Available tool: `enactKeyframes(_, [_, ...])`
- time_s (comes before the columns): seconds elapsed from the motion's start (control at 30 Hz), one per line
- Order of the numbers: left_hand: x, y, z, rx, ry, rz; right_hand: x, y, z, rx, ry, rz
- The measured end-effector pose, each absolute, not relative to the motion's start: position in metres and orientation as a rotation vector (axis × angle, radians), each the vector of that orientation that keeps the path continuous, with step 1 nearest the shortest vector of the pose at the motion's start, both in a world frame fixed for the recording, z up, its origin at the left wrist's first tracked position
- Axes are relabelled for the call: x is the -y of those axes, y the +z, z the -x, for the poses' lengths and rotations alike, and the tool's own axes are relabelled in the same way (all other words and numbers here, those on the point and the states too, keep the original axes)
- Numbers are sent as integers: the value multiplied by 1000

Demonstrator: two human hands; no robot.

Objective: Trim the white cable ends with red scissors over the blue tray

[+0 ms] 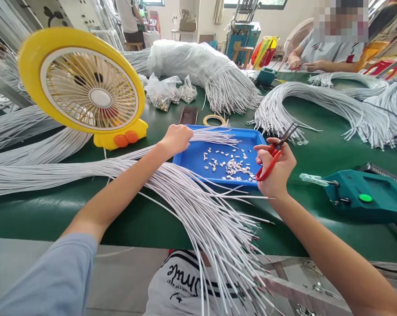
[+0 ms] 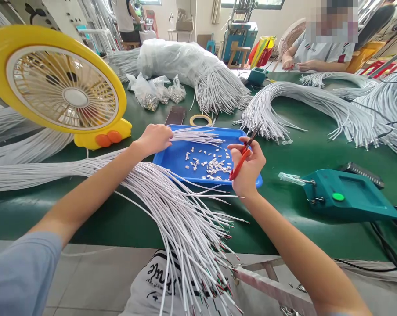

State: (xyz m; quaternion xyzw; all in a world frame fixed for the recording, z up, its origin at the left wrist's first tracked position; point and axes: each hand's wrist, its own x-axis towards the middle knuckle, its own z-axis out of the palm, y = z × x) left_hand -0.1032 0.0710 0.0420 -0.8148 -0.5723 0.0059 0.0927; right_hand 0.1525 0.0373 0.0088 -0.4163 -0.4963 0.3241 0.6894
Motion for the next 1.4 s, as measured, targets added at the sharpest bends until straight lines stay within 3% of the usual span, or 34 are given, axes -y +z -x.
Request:
enactKeyframes(0.33, [-79,40,109,1784,2,2397,-38,7,-149,1137,796,995])
enactKeyframes(0.67, [-91,47,112,1927,-536,2505,13,0,-126,1638,1046,953])
enactKeyframes(0.87, [-78,62,87,1770,-1534,2739,23,-8,-125,1986,702,888])
enactKeyframes(1.07, [-45,76,65,1486,-1609,3064,24,-10,-122,2235,325,768])
enactKeyframes(1.4, [-37,95,71,1564,-1792,2616,34,-6,-124,2391,-2,803])
